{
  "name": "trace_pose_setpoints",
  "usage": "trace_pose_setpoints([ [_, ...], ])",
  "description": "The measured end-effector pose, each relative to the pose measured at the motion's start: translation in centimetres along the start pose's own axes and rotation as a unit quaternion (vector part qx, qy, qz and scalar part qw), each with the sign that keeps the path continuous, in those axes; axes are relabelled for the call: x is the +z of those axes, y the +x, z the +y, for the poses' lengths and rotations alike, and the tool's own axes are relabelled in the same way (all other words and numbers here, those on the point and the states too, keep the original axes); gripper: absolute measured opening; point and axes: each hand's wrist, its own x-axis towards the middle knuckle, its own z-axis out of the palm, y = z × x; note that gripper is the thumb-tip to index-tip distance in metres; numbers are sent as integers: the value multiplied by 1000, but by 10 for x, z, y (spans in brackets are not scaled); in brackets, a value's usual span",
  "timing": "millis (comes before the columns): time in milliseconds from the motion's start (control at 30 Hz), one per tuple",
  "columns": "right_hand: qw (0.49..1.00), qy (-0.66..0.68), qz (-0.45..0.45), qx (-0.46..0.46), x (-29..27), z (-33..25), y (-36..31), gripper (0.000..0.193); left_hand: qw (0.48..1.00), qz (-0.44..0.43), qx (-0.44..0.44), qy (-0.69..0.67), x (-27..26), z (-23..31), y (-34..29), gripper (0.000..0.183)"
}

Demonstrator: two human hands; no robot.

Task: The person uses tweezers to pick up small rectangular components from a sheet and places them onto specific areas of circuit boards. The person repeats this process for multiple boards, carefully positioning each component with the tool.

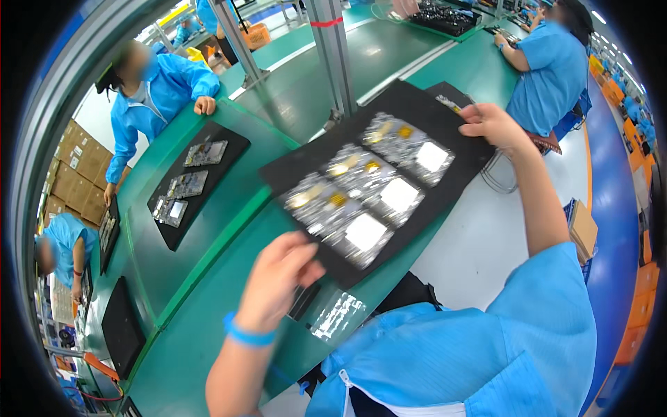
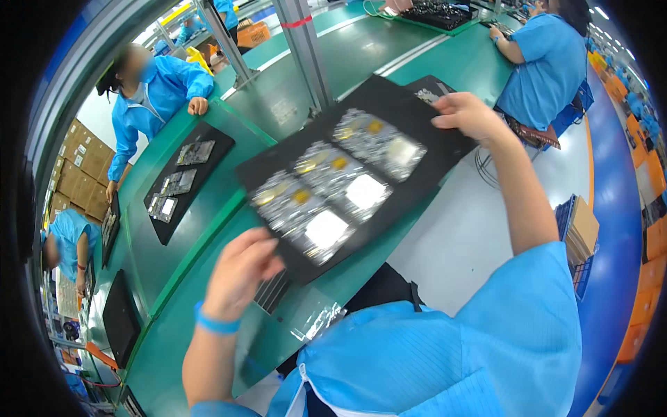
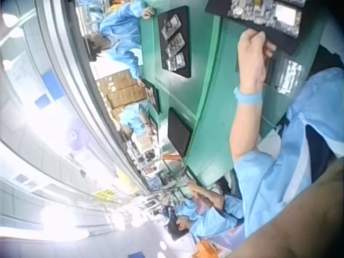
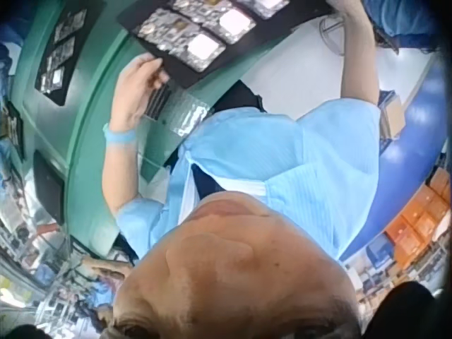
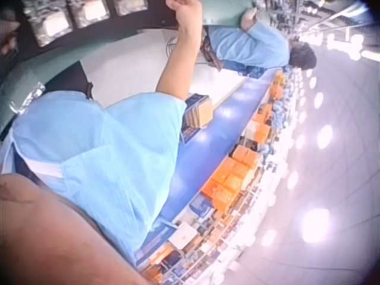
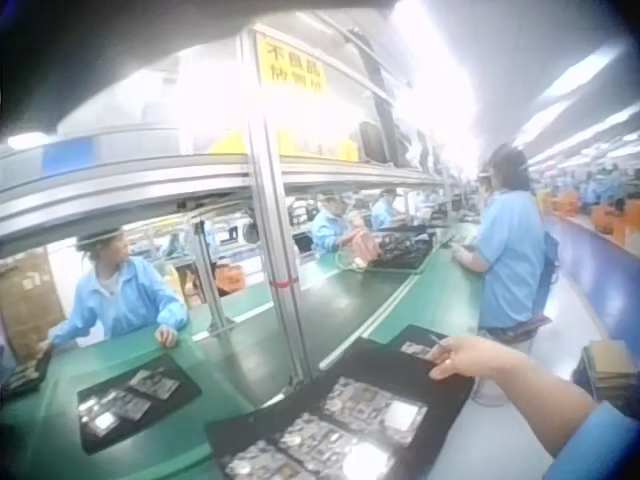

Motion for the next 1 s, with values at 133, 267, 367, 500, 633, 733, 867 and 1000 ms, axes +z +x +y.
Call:
trace_pose_setpoints([
  [133, 986, -129, 96, -37, -76, 55, 45, 35, 996, -68, 49, 28, 75, -15, 108, 11],
  [267, 934, -284, 195, -90, -100, 110, 99, 34, 996, -61, 60, -18, 102, -15, 147, 28],
  [367, 911, -356, 195, -68, -109, 143, 111, 27, 882, 65, 282, 371, 43, -9, 141, 38],
  [500, 900, -328, 264, -112, -78, 101, 74, 29, 614, 289, 182, 712, -97, 19, 101, 24],
  [633, 939, -199, 194, -202, 14, 10, 36, 30, 449, 285, 101, 841, -239, 25, 61, 9],
  [733, 951, -141, 118, -249, 66, -41, 10, 29, 423, 255, 102, 863, -273, 24, 76, 13],
  [867, 974, 91, -74, -194, 111, -92, -29, 45, 430, 244, 99, 863, -274, 25, 96, 11],
  [1000, 962, 180, -90, -187, 162, -108, -55, 55, 419, 234, 168, 861, -261, 19, 78, 9],
])
